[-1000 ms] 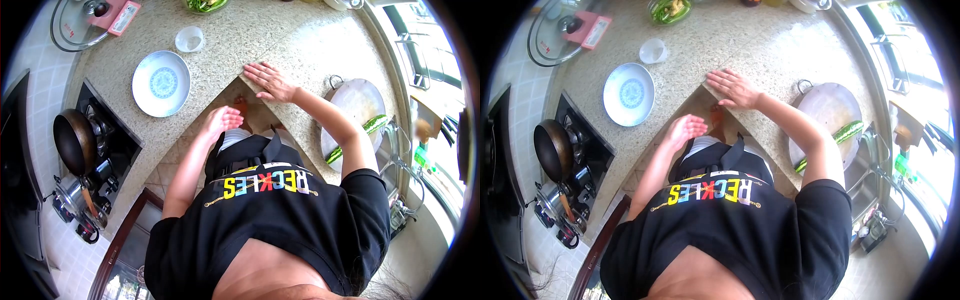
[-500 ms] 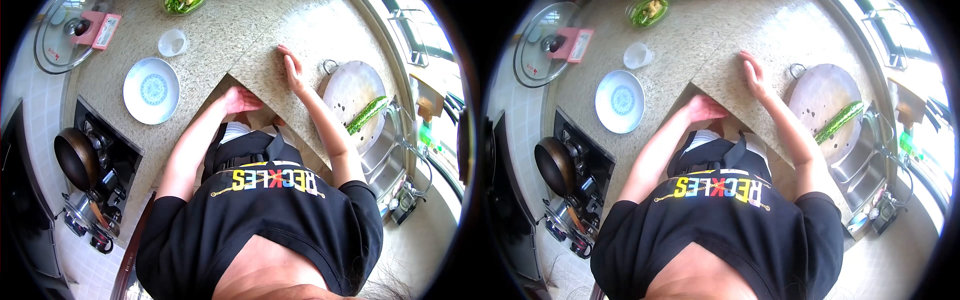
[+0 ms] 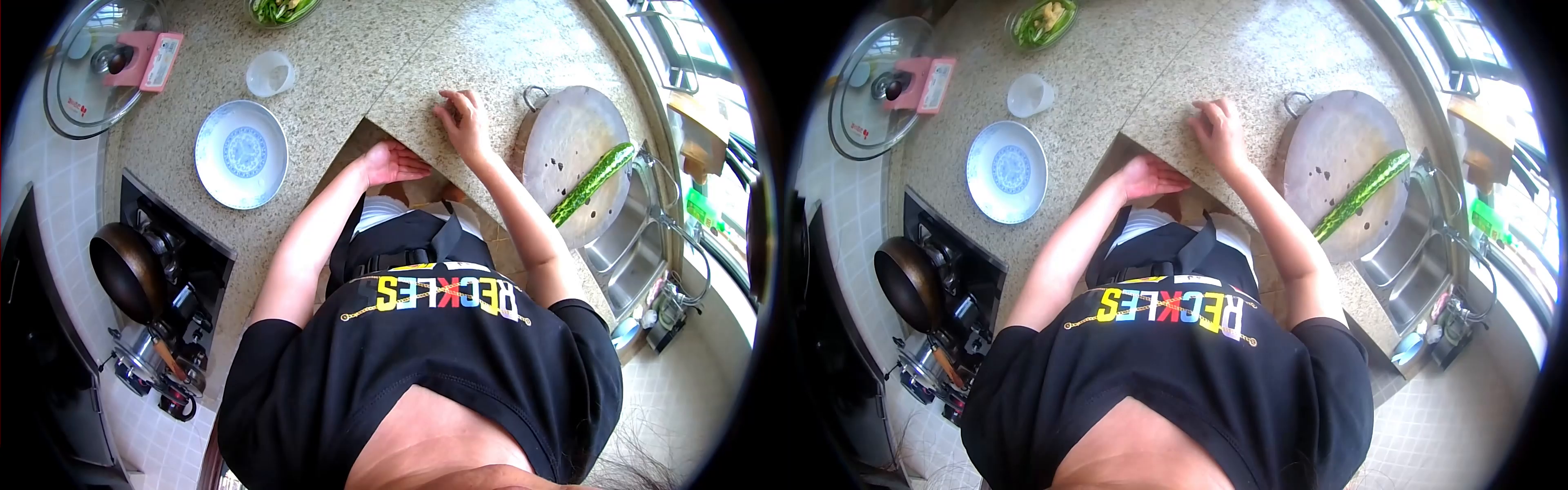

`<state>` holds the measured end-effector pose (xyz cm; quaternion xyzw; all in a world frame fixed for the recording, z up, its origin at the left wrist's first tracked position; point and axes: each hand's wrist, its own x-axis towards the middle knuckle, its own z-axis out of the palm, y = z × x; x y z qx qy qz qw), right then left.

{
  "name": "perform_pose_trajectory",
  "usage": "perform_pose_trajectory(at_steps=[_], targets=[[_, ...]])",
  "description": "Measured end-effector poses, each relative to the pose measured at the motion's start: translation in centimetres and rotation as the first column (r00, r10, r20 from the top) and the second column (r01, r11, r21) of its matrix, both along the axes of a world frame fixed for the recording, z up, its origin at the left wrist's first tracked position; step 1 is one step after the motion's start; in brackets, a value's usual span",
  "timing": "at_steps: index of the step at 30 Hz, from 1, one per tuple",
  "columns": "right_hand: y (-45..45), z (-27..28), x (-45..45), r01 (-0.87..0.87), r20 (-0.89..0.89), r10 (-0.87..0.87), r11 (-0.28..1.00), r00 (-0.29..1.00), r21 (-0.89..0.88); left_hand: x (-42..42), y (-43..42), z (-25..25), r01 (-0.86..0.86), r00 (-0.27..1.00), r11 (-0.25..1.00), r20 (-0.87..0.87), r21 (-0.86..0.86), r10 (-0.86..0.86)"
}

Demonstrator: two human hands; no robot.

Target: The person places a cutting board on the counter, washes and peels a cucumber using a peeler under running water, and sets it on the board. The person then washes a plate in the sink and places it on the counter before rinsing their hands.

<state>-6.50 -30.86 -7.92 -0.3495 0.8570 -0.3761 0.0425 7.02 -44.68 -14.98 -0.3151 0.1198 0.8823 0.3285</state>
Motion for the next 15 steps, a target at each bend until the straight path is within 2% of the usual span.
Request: perform_pose_trajectory(at_steps=[2, 5, 6, 9, 13, 15], targets=[[-0.1, 0.1, 0.5, 0.008, 0.068, -0.012, 0.998, 0.998, 0.065, 0.0, -0.1, 0.0, 0.008, 1.0, 1.0, -0.009, 0.008, -0.008], [-0.2, -0.2, 0.9, -0.053, -0.035, 0.059, 0.988, 0.998, 0.145, 0.1, -0.1, 0.0, 0.028, 0.999, 1.0, -0.032, 0.013, -0.028], [-0.4, -0.3, 1.0, -0.058, 0.024, 0.055, 0.989, 0.998, 0.139, 0.1, 0.0, 0.0, 0.014, 1.0, 1.0, -0.022, 0.002, -0.014], [-0.7, -0.6, 1.3, -0.074, 0.002, 0.075, 0.979, 0.997, 0.188, 0.2, 0.1, 0.0, -0.011, 1.0, 1.0, 0.003, -0.003, 0.011], [-1.2, -0.2, 1.8, -0.055, 0.006, 0.054, 0.987, 0.998, 0.151, 0.3, 0.0, 0.1, -0.015, 1.0, 1.0, 0.027, 0.005, 0.015], [-1.5, 0.0, 2.1, -0.016, -0.098, 0.047, 0.955, 0.994, 0.295, 0.3, -0.1, 0.2, -0.008, 1.0, 1.0, 0.02, -0.002, 0.008]])
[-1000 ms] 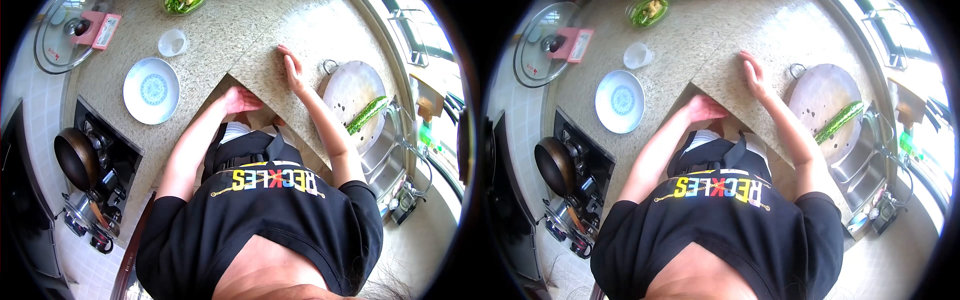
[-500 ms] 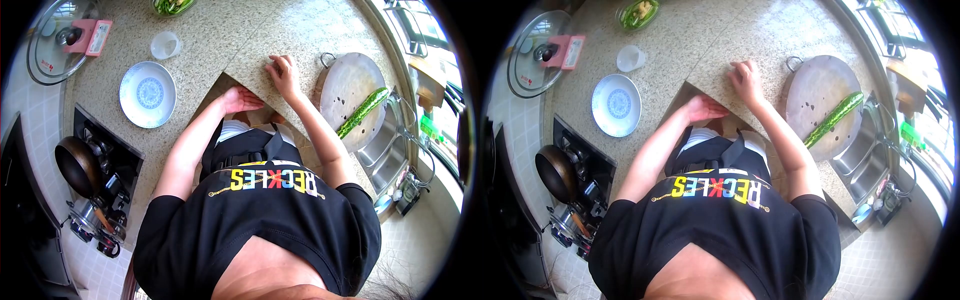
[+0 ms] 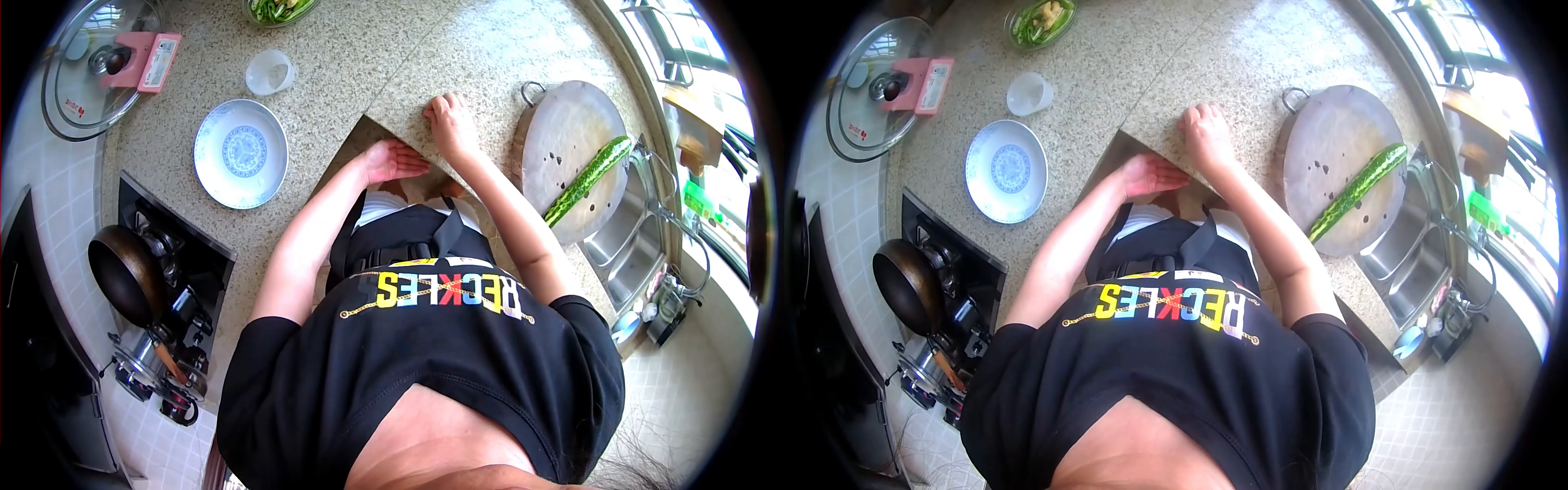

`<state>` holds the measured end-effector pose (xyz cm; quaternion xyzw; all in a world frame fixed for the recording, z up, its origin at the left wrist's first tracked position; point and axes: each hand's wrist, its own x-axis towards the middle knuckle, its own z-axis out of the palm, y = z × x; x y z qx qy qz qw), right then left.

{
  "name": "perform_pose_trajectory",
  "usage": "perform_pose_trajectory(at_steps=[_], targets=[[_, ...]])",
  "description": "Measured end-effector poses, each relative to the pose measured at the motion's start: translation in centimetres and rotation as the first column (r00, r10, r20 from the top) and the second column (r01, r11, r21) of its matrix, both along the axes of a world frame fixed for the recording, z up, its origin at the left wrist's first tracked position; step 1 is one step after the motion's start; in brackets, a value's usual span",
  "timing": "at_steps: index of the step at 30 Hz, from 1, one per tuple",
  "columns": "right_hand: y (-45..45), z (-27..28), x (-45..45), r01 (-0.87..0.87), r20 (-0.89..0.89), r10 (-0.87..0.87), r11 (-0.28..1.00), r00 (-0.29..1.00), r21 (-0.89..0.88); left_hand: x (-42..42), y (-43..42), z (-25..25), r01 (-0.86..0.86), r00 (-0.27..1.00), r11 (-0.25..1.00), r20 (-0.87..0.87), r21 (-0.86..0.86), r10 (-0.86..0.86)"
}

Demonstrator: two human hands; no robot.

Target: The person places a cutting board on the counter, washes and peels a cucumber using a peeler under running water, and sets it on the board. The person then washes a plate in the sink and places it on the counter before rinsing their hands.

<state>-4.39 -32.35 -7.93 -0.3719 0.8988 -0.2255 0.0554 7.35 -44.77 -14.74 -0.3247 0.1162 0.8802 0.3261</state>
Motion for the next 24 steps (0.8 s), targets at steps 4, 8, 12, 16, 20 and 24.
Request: perform_pose_trajectory(at_steps=[4, 8, 12, 16, 20, 24], targets=[[-0.3, 0.5, 0.4, 0.028, -0.02, -0.027, 0.996, 0.999, 0.08, 0.2, -0.3, -0.1, 0.006, 1.0, 1.0, -0.019, -0.019, -0.006], [0.0, 0.3, 0.0, 0.083, 0.077, -0.079, 0.995, 0.994, -0.048, 0.6, -0.4, -1.1, -0.01, 1.0, 1.0, -0.013, 0.029, 0.011], [0.9, 0.4, -1.4, 0.269, 0.367, -0.223, 0.96, 0.903, -0.079, 1.2, -0.3, -1.3, -0.023, 1.0, 0.999, -0.014, 0.033, 0.023], [0.7, 1.1, -1.2, 0.231, 0.271, -0.209, 0.971, 0.94, -0.054, 1.4, -0.1, -1.4, -0.025, 0.999, 0.999, -0.022, 0.04, 0.026], [0.1, -0.6, -1.1, 0.137, 0.216, -0.121, 0.989, 0.969, -0.061, 1.0, 0.1, -0.7, -0.023, 1.0, 1.0, -0.01, -0.005, 0.023], [-0.7, -0.1, -0.8, 0.074, 0.109, -0.078, 0.996, 0.991, 0.038, 0.8, 0.1, -0.4, -0.061, 0.998, 0.994, 0.011, -0.094, 0.062]])
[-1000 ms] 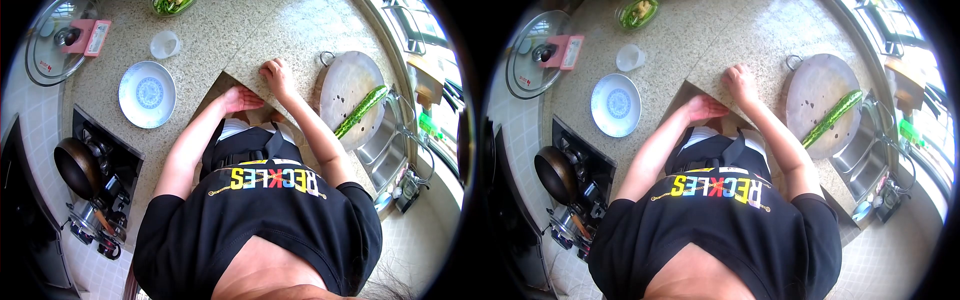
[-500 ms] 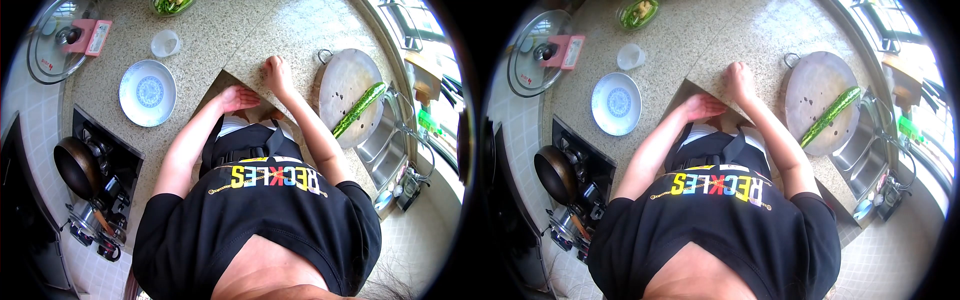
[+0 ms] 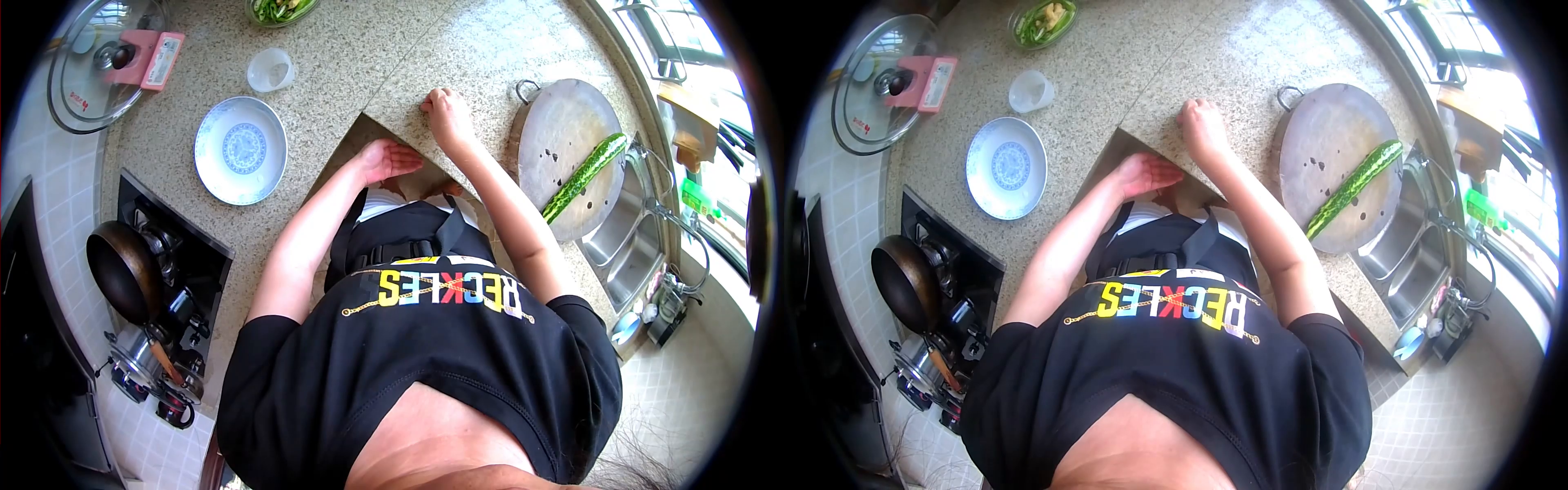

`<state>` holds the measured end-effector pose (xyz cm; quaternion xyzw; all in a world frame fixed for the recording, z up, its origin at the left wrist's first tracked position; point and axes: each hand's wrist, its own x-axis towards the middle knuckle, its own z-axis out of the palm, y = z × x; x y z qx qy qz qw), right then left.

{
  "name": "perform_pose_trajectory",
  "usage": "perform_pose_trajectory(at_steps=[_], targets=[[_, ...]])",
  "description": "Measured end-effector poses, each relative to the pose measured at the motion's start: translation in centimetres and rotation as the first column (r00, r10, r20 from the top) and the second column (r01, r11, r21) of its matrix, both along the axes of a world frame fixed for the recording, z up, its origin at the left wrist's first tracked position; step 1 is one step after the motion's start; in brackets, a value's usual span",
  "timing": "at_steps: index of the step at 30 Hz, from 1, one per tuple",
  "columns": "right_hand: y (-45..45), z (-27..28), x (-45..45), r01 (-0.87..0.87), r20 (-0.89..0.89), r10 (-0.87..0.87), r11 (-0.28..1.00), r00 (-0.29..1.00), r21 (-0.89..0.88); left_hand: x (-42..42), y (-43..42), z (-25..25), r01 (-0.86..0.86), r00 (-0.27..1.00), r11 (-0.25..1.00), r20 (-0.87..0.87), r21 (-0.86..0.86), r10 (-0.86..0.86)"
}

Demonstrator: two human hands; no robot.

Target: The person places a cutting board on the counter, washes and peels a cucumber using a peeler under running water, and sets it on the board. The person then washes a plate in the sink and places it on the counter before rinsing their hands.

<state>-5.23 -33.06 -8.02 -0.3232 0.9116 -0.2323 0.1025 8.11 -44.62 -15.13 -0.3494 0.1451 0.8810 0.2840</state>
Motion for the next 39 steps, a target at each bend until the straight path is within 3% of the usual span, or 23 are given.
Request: perform_pose_trajectory(at_steps=[6, 8, 11, 13, 14, 16, 18, 19, 22, 26, 29, 31, 32, 34, 35, 36, 38, 39], targets=[[-1.5, 3.4, 0.8, -0.206, -0.062, 0.23, 0.942, 0.971, 0.267, 0.2, 0.1, 0.5, -0.024, 0.999, 0.999, 0.024, -0.03, 0.024], [-1.6, 3.2, 1.0, -0.203, -0.021, 0.217, 0.939, 0.976, 0.279, 0.2, 0.2, 0.4, -0.027, 0.999, 0.999, 0.037, -0.029, 0.028], [-1.4, 1.6, 0.4, -0.127, -0.062, 0.14, 0.976, 0.988, 0.177, 0.3, 0.3, 0.0, -0.027, 1.0, 0.999, 0.005, -0.027, 0.027], [-0.8, 2.6, -0.8, -0.012, 0.269, -0.012, 0.996, 0.963, 0.089, 0.3, 0.1, 0.2, -0.016, 1.0, 0.999, -0.001, -0.044, 0.016], [0.1, 1.5, -1.3, 0.082, 0.239, -0.065, 0.995, 0.969, -0.062, 0.3, 0.0, 0.3, -0.017, 1.0, 0.999, 0.0, -0.044, 0.017], [2.1, 1.9, -3.0, 0.28, 0.672, -0.138, 0.954, 0.727, -0.107, 0.6, -0.2, 0.4, -0.004, 1.0, 0.998, -0.015, -0.06, 0.003], [4.0, 2.7, -3.9, 0.611, 0.97, 0.076, 0.765, 0.23, -0.205, 0.9, -0.4, 0.2, 0.006, 0.999, 0.999, -0.035, -0.044, -0.008], [4.6, 4.3, -4.0, 0.699, 0.981, 0.19, 0.697, 0.039, -0.163, 1.1, -0.4, 0.1, 0.012, 0.998, 1.0, -0.06, -0.025, -0.014], [7.2, 3.0, -4.4, 0.808, 0.759, 0.606, 0.558, -0.24, -0.191, 1.3, -0.2, 0.0, -0.002, 1.0, 1.0, 0.009, 0.01, 0.001], [9.6, 3.3, -3.3, 0.863, 0.689, 0.68, 0.48, -0.252, -0.158, 1.2, 0.1, 1.4, 0.072, 0.997, 0.997, 0.038, -0.013, -0.072], [11.4, 3.6, -2.5, 0.895, 0.858, 0.487, 0.439, -0.164, -0.078, 1.1, 0.3, 3.5, 0.201, 0.979, 0.976, -0.018, -0.087, -0.203], [12.5, 4.2, -1.7, 0.902, 0.873, 0.472, 0.419, -0.121, -0.101, 0.9, 0.2, 5.3, 0.405, 0.866, 0.846, -0.151, -0.348, -0.477], [12.9, 4.5, -1.4, 0.902, 0.887, 0.454, 0.414, -0.087, -0.124, 0.7, 0.5, 6.3, 0.412, 0.862, 0.841, -0.149, -0.35, -0.485], [14.0, 4.2, -0.7, 0.893, 0.85, 0.522, 0.412, -0.071, -0.179, 0.3, 1.4, 8.1, 0.171, 0.826, 0.666, -0.263, -0.726, -0.499], [14.3, 4.2, -0.3, 0.895, 0.853, 0.518, 0.407, -0.062, -0.182, 0.2, 2.4, 8.5, -0.082, 0.845, 0.563, -0.357, -0.822, -0.398], [14.5, 4.2, 0.0, 0.896, 0.857, 0.513, 0.403, -0.053, -0.186, -0.5, 2.9, 9.0, -0.218, 0.824, 0.287, -0.333, -0.933, -0.459], [14.9, 4.2, 0.6, 0.902, 0.856, 0.516, 0.386, -0.038, -0.193, -2.0, 3.5, 10.0, -0.484, 0.734, -0.234, -0.246, -0.843, -0.634], [15.1, 4.2, 0.8, 0.904, 0.866, 0.499, 0.388, -0.044, -0.178, -2.9, 3.9, 9.4, -0.488, 0.731, -0.237, -0.245, -0.84, -0.637]])
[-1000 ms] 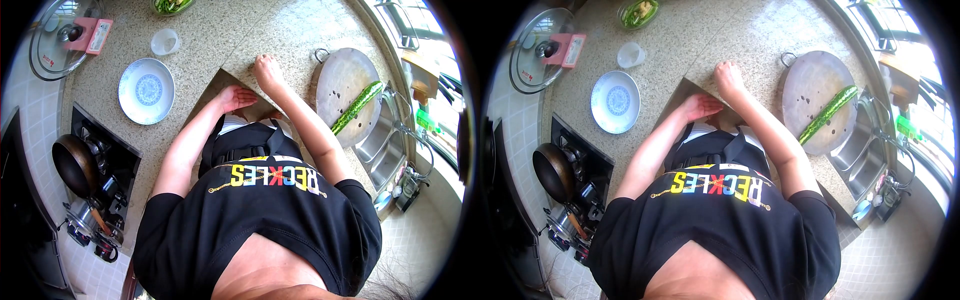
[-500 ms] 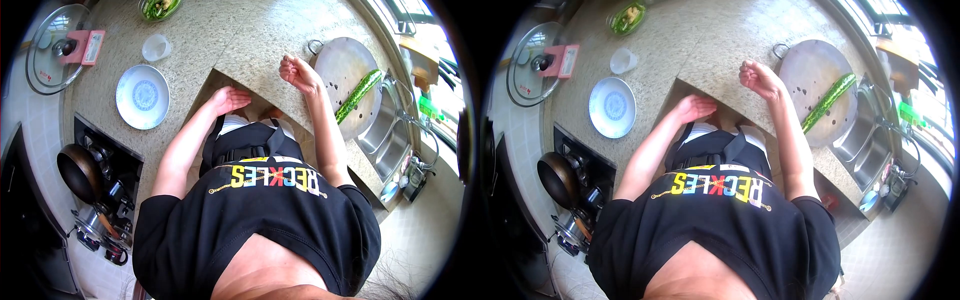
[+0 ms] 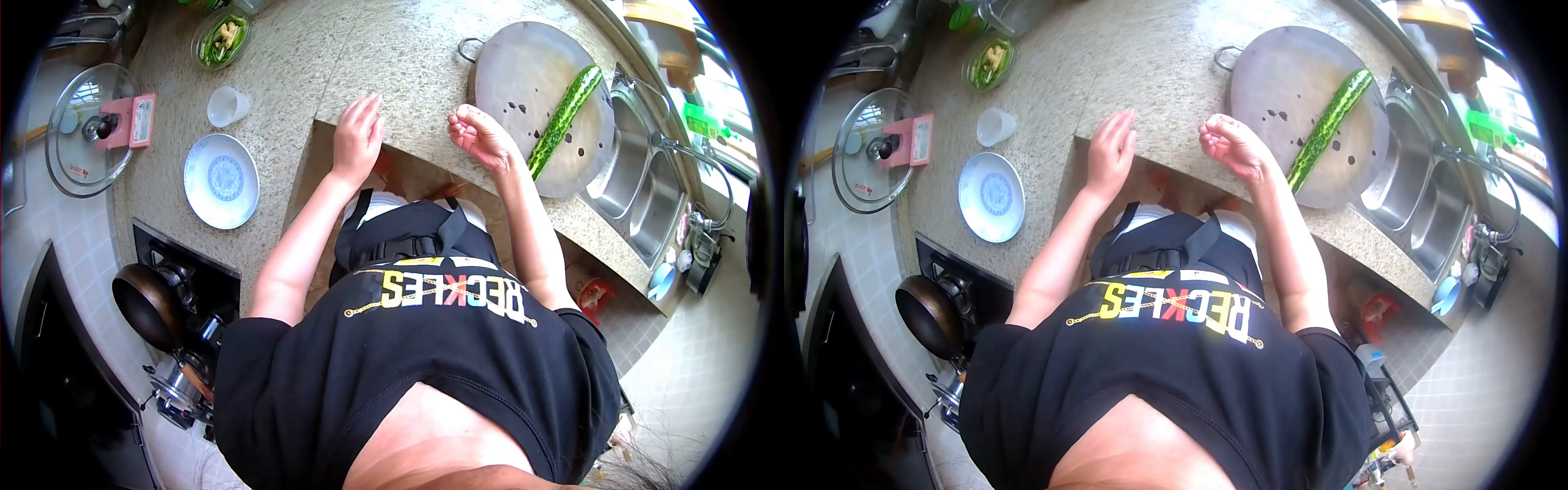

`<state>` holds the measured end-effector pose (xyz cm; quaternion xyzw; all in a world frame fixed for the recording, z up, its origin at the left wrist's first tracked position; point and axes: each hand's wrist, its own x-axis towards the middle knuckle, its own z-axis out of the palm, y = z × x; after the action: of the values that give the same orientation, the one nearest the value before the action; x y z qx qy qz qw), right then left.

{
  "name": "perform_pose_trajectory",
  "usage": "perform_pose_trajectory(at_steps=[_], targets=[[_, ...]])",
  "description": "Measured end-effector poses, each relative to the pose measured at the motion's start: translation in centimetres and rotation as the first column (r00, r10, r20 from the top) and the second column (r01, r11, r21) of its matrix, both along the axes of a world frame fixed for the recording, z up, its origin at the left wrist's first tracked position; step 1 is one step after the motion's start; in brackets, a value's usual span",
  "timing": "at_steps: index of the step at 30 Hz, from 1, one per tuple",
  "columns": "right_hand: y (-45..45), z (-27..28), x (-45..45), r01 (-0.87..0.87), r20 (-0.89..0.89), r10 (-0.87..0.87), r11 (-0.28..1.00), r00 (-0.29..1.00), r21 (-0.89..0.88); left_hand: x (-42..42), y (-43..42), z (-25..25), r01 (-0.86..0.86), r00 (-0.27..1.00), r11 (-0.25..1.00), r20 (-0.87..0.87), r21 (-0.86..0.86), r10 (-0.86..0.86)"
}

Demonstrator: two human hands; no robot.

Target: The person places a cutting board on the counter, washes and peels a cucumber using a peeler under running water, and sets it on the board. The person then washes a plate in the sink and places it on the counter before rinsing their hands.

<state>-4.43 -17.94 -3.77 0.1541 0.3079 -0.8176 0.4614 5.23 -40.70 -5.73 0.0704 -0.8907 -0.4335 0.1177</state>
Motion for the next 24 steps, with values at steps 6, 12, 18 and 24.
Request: perform_pose_trajectory(at_steps=[6, 12, 18, 24], targets=[[3.0, 1.3, 1.1, -0.03, -0.044, 0.031, 0.999, 0.999, 0.024, 0.2, 5.5, -3.2, 0.249, 0.963, 0.808, 0.224, -0.534, -0.148], [9.2, 3.2, 2.7, -0.001, -0.076, 0.002, 1.0, 0.997, 0.017, 1.3, 9.8, -3.9, 0.203, 0.972, 0.791, 0.22, -0.577, -0.089], [18.2, 4.8, 4.7, 0.073, -0.145, -0.069, 0.997, 0.987, 0.023, 2.4, 15.9, -3.8, 0.084, 0.98, 0.764, 0.191, -0.639, 0.052], [28.8, 4.4, 7.6, 0.265, -0.177, -0.253, 0.963, 0.951, 0.049, 2.5, 19.3, -5.3, -0.015, 0.978, 0.707, 0.137, -0.707, 0.158]])
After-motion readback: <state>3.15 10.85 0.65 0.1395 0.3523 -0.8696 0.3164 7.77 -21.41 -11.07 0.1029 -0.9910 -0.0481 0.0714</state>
